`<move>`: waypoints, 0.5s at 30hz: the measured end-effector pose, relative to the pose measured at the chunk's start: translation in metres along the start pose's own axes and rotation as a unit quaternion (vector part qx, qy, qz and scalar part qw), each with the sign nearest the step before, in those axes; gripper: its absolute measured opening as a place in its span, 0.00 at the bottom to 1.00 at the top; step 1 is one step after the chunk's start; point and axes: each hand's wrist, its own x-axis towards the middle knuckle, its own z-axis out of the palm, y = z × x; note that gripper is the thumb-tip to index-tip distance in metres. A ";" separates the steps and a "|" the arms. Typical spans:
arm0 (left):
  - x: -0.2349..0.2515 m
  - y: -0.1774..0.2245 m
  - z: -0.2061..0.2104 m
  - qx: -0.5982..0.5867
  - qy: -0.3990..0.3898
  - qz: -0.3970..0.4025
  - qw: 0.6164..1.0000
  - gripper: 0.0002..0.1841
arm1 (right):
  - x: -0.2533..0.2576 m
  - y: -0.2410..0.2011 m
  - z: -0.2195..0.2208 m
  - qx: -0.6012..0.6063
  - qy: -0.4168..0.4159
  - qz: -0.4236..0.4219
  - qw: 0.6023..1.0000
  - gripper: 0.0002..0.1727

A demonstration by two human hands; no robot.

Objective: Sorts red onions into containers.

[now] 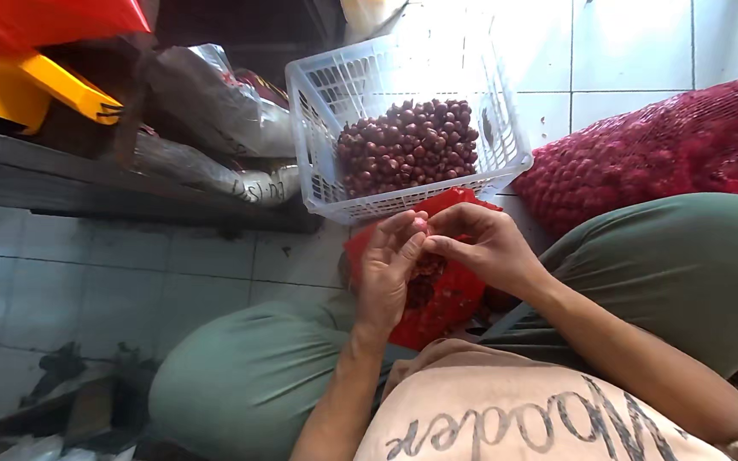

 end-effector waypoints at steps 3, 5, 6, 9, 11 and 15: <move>-0.001 -0.001 0.001 -0.010 -0.001 -0.012 1.000 0.14 | 0.002 0.003 0.000 -0.030 0.009 -0.021 0.999 0.04; -0.003 0.001 0.000 -0.057 -0.004 -0.031 0.998 0.14 | 0.002 0.003 0.000 -0.032 0.006 0.000 0.999 0.04; -0.003 0.002 -0.001 -0.071 -0.005 -0.036 0.997 0.14 | 0.002 0.003 0.001 -0.015 0.010 0.012 1.000 0.04; -0.003 0.000 -0.002 -0.056 0.011 -0.019 0.998 0.14 | 0.002 0.000 0.000 0.034 0.005 0.025 0.999 0.06; -0.003 -0.003 -0.003 -0.036 0.018 0.007 0.999 0.16 | 0.001 -0.001 0.000 0.025 -0.006 -0.002 1.000 0.06; -0.004 -0.006 -0.007 0.038 -0.008 0.074 0.996 0.16 | 0.001 0.000 0.003 -0.028 0.005 -0.056 0.998 0.06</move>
